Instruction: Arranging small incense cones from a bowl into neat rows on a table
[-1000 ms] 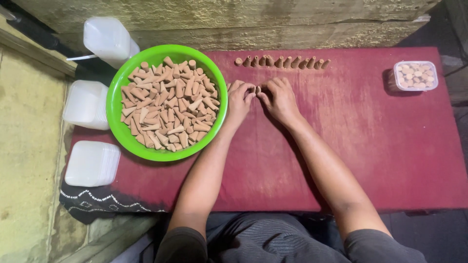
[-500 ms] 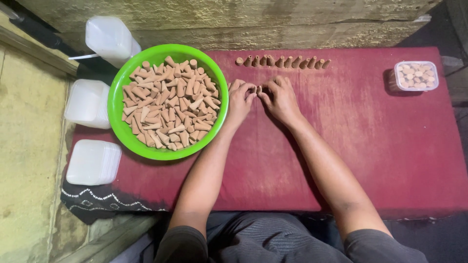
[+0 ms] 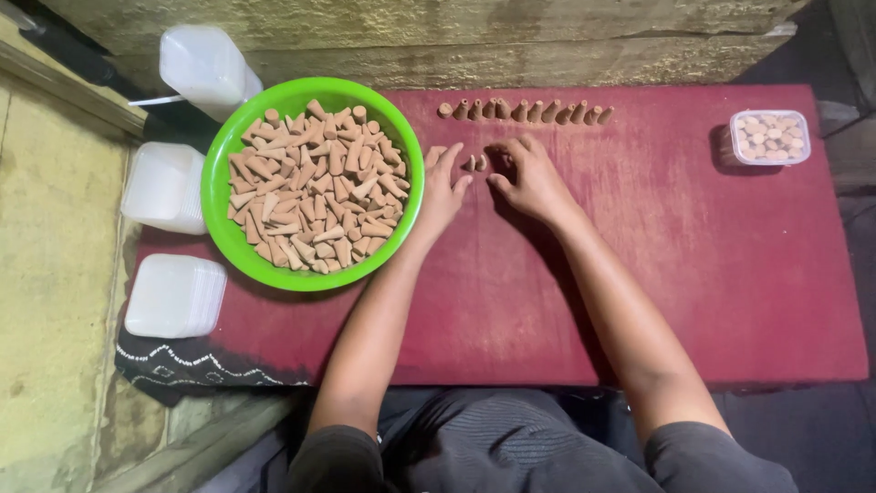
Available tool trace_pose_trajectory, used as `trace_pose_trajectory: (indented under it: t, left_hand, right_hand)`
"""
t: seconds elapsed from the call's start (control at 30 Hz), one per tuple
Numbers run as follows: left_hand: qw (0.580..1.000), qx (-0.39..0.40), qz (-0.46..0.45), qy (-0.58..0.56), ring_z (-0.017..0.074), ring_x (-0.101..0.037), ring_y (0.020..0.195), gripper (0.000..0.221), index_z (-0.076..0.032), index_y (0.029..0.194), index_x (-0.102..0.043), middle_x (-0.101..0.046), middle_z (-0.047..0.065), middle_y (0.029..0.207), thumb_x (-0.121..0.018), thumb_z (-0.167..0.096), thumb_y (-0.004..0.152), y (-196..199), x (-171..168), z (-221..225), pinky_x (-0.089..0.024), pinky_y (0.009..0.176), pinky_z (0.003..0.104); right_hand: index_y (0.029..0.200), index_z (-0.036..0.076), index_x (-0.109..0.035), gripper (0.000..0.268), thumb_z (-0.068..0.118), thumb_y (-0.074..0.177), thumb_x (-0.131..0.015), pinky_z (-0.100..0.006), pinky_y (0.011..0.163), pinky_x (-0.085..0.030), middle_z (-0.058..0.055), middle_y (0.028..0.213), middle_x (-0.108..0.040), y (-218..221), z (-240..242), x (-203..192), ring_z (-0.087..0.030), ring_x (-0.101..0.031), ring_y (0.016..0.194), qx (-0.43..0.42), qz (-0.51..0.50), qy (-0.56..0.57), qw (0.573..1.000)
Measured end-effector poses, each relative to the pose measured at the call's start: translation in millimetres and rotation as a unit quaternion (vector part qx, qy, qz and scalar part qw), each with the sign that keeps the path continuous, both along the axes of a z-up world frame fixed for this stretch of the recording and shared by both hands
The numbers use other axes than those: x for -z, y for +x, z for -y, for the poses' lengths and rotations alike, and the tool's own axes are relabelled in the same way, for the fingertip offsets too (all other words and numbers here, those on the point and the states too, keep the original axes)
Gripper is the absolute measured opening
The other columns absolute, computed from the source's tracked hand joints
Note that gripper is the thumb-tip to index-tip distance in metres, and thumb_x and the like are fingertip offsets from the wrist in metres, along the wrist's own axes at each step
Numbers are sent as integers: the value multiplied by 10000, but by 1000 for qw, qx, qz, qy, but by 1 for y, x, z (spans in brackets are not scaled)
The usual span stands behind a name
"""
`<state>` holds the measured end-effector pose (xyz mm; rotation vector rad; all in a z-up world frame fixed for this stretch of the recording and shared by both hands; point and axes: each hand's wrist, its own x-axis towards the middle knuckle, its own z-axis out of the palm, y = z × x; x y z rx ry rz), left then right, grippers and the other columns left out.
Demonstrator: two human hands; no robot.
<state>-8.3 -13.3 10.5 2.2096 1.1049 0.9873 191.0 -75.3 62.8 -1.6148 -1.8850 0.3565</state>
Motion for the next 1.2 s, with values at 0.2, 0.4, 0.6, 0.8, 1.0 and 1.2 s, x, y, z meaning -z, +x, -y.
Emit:
trace_pose_trajectory:
  t: [0.2, 0.4, 0.6, 0.8, 1.0, 1.2]
  left_hand:
    - [997, -9, -79, 23, 383, -502, 1351, 680, -46, 1501, -483, -556, 198, 1377, -742, -264, 911, -33, -62, 54, -369, 1144, 519]
    - [988, 60, -122, -77, 394, -396, 1465, 733, -68, 1579, -385, -443, 223, 1564, -675, -308, 949, -91, -104, 121, -298, 1216, 512]
    - [971, 82, -148, -171, 415, -534, 1341, 670, -158, 1591, -387, -567, 238, 1431, -640, -256, 979, -168, -156, 159, -407, 1112, 534]
    - [980, -34, -123, -153, 293, -708, 1109, 290, -183, 1239, -732, -748, 73, 1152, -661, -247, 965, -241, -157, 168, -548, 955, 421]
    - [978, -168, -122, 16, 275, -722, 870, 139, -149, 1082, -736, -685, 36, 895, -656, -248, 1025, -275, -151, 145, -575, 738, 405]
    - [931, -222, -261, 125, 256, -591, 1033, 281, -220, 1108, -743, -606, -13, 1058, -798, -321, 851, -270, -142, 99, -486, 781, 426]
  right_hand:
    - [1300, 81, -623, 469, 238, 881, -761, -614, 973, -488, -252, 1169, -592, 34, 1, 2, -523, -598, 1126, -9, 24, -70, 997]
    - [1136, 144, -731, 255, 313, 945, -712, -510, 838, -539, -130, 917, -732, 7, 29, -59, -373, -718, 932, 44, -21, -92, 995]
    - [1092, 131, -757, 189, 211, 923, -735, -452, 761, -559, -146, 851, -737, -56, 42, -103, -354, -730, 834, -55, -68, -66, 994]
    - [1077, 85, -710, 145, 171, 960, -705, -478, 828, -543, -131, 941, -646, -113, 26, -98, -402, -657, 929, -207, -22, 59, 976]
    - [1185, 114, -708, 361, 232, 856, -794, -486, 742, -534, -85, 1077, -612, -158, -29, -70, -362, -604, 937, -211, 159, 122, 957]
    - [1001, 156, -670, 162, 234, 874, -734, -461, 816, -513, -62, 986, -667, -182, -49, -40, -330, -648, 993, -232, 216, 48, 947]
